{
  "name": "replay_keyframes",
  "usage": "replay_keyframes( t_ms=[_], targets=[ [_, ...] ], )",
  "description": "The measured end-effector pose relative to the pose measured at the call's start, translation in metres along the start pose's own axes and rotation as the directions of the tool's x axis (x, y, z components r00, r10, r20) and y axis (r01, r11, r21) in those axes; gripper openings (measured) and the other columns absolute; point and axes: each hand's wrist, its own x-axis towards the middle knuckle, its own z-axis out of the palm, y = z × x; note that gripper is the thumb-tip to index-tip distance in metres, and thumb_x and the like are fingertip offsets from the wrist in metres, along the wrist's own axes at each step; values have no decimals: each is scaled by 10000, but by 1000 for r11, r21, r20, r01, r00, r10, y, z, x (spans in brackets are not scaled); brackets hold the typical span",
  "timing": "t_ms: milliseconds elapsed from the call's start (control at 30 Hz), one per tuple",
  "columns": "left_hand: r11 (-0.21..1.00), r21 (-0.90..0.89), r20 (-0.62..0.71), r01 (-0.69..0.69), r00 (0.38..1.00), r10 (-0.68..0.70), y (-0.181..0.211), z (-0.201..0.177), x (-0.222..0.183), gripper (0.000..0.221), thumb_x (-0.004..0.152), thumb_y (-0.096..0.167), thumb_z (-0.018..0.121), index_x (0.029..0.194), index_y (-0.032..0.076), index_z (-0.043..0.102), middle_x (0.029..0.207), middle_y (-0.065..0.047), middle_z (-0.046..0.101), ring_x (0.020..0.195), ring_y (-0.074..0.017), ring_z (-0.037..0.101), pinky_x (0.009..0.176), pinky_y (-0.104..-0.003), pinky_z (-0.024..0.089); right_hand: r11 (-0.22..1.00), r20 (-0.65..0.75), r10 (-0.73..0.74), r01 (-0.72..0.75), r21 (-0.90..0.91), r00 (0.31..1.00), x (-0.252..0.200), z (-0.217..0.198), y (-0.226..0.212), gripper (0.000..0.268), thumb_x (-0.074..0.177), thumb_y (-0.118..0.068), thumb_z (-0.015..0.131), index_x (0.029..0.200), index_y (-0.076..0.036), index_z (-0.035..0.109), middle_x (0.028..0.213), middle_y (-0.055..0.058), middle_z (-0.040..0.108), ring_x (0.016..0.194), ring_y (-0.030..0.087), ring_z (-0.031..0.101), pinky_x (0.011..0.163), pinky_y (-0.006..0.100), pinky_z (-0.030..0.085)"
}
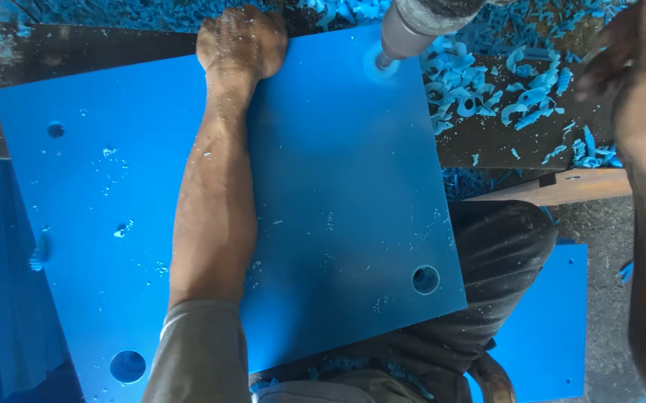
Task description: Drilling multiple holes into blue plastic sheets using an industrial drill press.
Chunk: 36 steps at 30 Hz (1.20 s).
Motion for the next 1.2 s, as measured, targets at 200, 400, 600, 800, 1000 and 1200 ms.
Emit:
replay_keyframes(
  t_ms=[200, 400, 600, 800, 1000, 1200],
  targets=[
    [999, 33, -2, -30, 1000, 30, 2, -2, -4, 302, 970, 210, 490, 978, 155, 787, 995, -186, 754, 941, -396, 722, 838, -565, 521, 975, 108, 35, -58, 213, 994, -1, 16, -26, 504, 1213, -554, 302, 1166, -79, 463, 833, 35, 451, 650, 145, 512, 608, 336, 449],
    [998, 46, -27, -51, 998, 52, 2, -6, 2, 288, 976, 205, 503, 971, 160, 788, 968, -196, 753, 900, -390, 732, 773, -556, 550, 962, 6, 273, -272, -32, 962, 9, 28, -92, 659, 1200, -666, 419, 826, -126, 367, 717, 4, 424, 597, 112, 437, 511, 310, 345],
    [998, 42, -48, -56, 997, 58, -4, 12, -4, 280, 968, 229, 515, 931, 155, 782, 932, -189, 756, 846, -378, 739, 737, -544, 556, 981, 15, 183, -182, -73, 983, 2, 34, -106, 614, 1139, -645, 408, 769, -159, 353, 632, -7, 352, 510, 109, 348, 480, 308, 260],
    [998, 51, -77, -19, 997, 23, 0, 3, -2, 348, 984, 261, 496, 841, 129, 784, 874, -204, 757, 827, -385, 740, 798, -532, 543, 965, 6, 254, -253, -61, 967, 1, 38, -114, 601, 1161, -646, 507, 798, -175, 422, 663, -64, 363, 554, 66, 354, 505, 273, 262],
    [999, -2, -150, 47, 988, -47, -3, 12, -1, 482, 1024, 362, 460, 811, 59, 769, 832, -241, 745, 782, -405, 732, 776, -529, 531, 997, -39, 70, -70, 22, 997, 1, 49, -123, 469, 1216, -433, 585, 849, -165, 467, 662, -43, 369, 536, 79, 326, 529, 286, 238],
    [996, -26, -117, 82, 990, -85, 0, 6, -4, 484, 1027, 354, 439, 822, 61, 767, 827, -231, 748, 800, -394, 733, 830, -515, 523, 994, -42, 105, -105, 9, 994, 1, 47, -93, 432, 1203, -381, 593, 859, -156, 464, 632, -50, 400, 509, 67, 376, 469, 293, 254]
  ],
)
